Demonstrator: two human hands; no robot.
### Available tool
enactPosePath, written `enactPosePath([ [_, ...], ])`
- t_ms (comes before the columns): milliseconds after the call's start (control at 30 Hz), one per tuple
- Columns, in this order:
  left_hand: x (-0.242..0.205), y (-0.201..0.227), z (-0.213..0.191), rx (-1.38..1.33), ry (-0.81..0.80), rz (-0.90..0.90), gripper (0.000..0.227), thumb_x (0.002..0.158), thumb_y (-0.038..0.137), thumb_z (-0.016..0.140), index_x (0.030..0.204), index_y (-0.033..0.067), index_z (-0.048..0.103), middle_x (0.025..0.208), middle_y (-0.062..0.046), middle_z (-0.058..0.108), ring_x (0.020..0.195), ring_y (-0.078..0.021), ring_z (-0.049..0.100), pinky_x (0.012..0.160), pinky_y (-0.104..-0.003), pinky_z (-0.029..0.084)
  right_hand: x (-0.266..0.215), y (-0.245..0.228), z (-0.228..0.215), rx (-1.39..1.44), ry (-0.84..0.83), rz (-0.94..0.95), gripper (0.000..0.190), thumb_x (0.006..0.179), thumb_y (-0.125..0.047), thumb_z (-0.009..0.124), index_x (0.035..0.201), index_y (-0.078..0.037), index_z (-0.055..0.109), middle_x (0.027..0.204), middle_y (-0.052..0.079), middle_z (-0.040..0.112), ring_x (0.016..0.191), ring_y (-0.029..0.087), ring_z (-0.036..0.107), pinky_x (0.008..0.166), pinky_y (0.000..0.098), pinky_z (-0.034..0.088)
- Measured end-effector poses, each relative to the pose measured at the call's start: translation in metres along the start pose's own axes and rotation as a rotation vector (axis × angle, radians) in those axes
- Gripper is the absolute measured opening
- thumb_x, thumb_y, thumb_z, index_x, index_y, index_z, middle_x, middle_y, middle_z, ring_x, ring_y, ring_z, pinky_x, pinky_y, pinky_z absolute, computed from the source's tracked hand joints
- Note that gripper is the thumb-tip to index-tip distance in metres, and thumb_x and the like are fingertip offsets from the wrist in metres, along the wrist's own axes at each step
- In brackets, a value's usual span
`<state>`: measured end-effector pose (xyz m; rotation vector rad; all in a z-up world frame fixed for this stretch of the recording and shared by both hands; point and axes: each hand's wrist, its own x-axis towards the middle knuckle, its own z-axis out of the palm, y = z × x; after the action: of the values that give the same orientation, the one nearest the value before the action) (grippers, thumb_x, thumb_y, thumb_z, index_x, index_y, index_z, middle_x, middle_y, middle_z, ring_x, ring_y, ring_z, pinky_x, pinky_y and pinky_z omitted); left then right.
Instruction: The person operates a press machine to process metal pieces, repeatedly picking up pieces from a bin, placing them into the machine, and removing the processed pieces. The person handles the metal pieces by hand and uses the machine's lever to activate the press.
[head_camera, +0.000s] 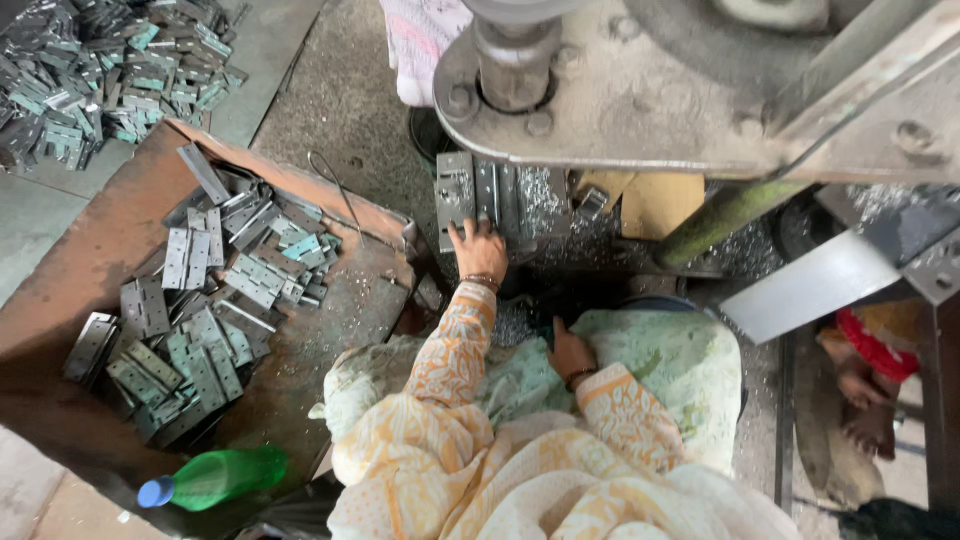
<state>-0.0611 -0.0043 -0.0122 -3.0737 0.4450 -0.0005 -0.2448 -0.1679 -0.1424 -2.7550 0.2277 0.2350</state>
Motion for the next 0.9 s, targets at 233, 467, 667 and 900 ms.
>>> enactPosePath([
  [233,-0.028,-0.006,0.010,-0.065,0.180,-0.016,0.045,0.095,0.036,0.053,0.135,0.0182,0.067,0.157,0.000,0.046,0.144,-0.0326,0.035,0.117,-0.071,0.016,-0.011,-0.009,-0.023,0.055,-0.034,0.004,0.075,0.081,-0.023,0.076,0.145,-0.007,0.041,0.095,0.027,0.072,0.087,0.046,0.071,0.073,0.0557,0.059],
  [467,-0.003,-0.007,0.002,-0.072,0.063,-0.006,0.039,0.102,0.031,0.047,0.134,0.0204,0.067,0.161,0.003,0.040,0.152,-0.0335,0.026,0.118,-0.078,0.008,0.000,-0.023,-0.074,-0.004,-0.167,0.025,0.054,0.084,-0.017,0.071,0.132,-0.004,0.050,0.099,0.027,0.073,0.093,0.047,0.070,0.083,0.0563,0.057],
  [667,0.010,-0.006,-0.007,-0.085,0.069,-0.009,0.044,0.095,0.035,0.053,0.134,0.0186,0.065,0.161,0.004,0.038,0.151,-0.0324,0.024,0.116,-0.077,0.006,-0.014,-0.002,-0.018,0.068,-0.057,0.021,0.076,0.082,-0.021,0.074,0.149,-0.006,0.040,0.098,0.026,0.072,0.088,0.045,0.071,0.075,0.0545,0.059],
  [900,0.009,-0.004,-0.014,-0.042,0.023,-0.015,0.043,0.100,0.030,0.051,0.140,0.0220,0.063,0.164,0.004,0.035,0.153,-0.0329,0.022,0.118,-0.077,0.006,-0.005,0.002,-0.008,-0.017,-0.069,0.049,0.077,0.087,-0.027,0.074,0.152,-0.009,0.038,0.096,0.024,0.073,0.086,0.042,0.072,0.074,0.0532,0.060],
])
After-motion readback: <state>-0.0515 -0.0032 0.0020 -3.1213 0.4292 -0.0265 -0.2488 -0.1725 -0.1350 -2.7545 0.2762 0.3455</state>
